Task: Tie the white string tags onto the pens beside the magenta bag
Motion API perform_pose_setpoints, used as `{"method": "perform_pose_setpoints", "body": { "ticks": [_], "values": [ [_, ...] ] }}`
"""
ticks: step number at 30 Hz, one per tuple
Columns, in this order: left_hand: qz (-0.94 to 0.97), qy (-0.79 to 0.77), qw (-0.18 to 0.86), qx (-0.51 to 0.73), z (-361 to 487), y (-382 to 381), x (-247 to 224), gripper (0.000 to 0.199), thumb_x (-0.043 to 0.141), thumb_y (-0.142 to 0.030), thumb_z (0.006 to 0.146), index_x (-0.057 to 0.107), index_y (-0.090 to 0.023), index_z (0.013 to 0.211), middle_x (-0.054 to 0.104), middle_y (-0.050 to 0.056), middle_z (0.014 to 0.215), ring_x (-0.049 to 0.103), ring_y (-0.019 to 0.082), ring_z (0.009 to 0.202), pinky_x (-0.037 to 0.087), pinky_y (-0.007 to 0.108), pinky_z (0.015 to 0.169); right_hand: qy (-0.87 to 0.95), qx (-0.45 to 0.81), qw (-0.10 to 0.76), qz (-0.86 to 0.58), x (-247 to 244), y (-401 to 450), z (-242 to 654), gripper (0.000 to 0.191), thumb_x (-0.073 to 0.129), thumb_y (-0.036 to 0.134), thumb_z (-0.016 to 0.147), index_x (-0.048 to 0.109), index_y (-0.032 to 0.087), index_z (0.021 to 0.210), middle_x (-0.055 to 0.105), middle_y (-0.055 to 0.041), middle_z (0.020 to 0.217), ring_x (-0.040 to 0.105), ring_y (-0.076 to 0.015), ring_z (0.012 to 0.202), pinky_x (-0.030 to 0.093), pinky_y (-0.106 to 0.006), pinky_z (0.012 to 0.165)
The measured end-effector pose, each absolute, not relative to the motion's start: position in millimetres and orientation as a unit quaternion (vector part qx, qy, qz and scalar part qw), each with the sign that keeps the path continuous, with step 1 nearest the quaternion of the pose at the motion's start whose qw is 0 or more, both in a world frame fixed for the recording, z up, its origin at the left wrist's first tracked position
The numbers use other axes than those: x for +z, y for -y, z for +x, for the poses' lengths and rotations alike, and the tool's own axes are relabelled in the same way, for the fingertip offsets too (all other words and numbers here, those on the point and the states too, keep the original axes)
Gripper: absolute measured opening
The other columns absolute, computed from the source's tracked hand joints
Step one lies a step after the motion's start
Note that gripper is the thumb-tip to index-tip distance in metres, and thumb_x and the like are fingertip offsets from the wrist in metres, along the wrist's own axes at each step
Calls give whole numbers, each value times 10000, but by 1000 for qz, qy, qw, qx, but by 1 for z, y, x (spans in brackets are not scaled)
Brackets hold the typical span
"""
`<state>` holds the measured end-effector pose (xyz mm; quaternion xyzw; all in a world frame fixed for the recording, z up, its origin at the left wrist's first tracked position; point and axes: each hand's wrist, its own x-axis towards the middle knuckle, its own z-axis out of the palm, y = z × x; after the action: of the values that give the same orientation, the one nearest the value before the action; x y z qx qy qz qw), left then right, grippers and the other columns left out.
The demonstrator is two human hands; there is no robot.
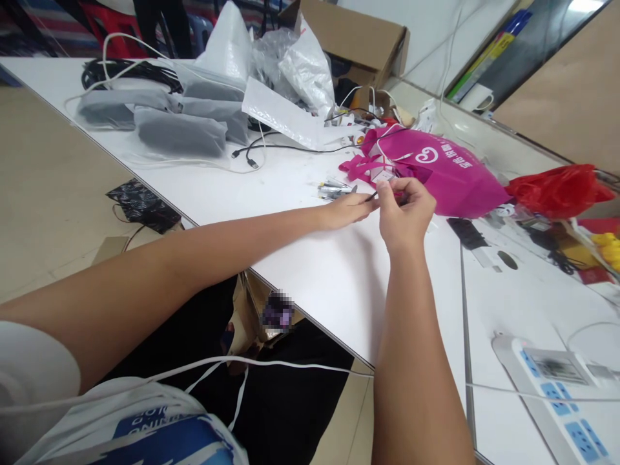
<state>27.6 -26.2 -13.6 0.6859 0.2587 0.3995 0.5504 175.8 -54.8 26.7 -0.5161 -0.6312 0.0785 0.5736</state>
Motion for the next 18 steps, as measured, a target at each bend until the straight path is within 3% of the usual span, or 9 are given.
{"method": "perform_pose_setpoints", "body": {
  "ticks": [8, 12, 15, 18],
  "values": [
    [680, -272, 563, 383, 32, 25, -17, 382, 608, -528, 1125, 566, -237, 881, 499, 15, 774, 534, 204, 804, 445, 374, 806, 641, 93, 556, -521, 24, 52, 177, 373, 879, 601, 867, 668, 296, 826, 648, -22, 780, 636, -259, 774, 557, -434, 707],
    [685, -272, 542, 404, 30, 28, -6, 366, 518, -532, 1154, 654, -218, 1025, 509, 17, 775, 560, 210, 814, 469, 370, 801, 634, 100, 579, -503, 27, 54, 175, 326, 865, 563, 898, 682, 302, 825, 672, -41, 815, 617, -249, 758, 551, -452, 724],
    [702, -271, 517, 408, 28, 30, 0, 397, 496, -528, 1155, 693, -184, 1178, 579, 42, 813, 618, 235, 910, 504, 374, 853, 639, 118, 572, -501, 29, 54, 180, 303, 873, 542, 915, 684, 317, 841, 701, -63, 843, 605, -261, 792, 555, -471, 753],
    [730, -272, 483, 400, 27, 28, -1, 405, 455, -494, 1168, 674, -183, 1304, 695, 86, 979, 663, 256, 1085, 528, 370, 963, 631, 137, 572, -506, 26, 49, 186, 335, 871, 593, 906, 673, 327, 854, 680, -57, 829, 607, -270, 810, 547, -474, 740]
  ]
}}
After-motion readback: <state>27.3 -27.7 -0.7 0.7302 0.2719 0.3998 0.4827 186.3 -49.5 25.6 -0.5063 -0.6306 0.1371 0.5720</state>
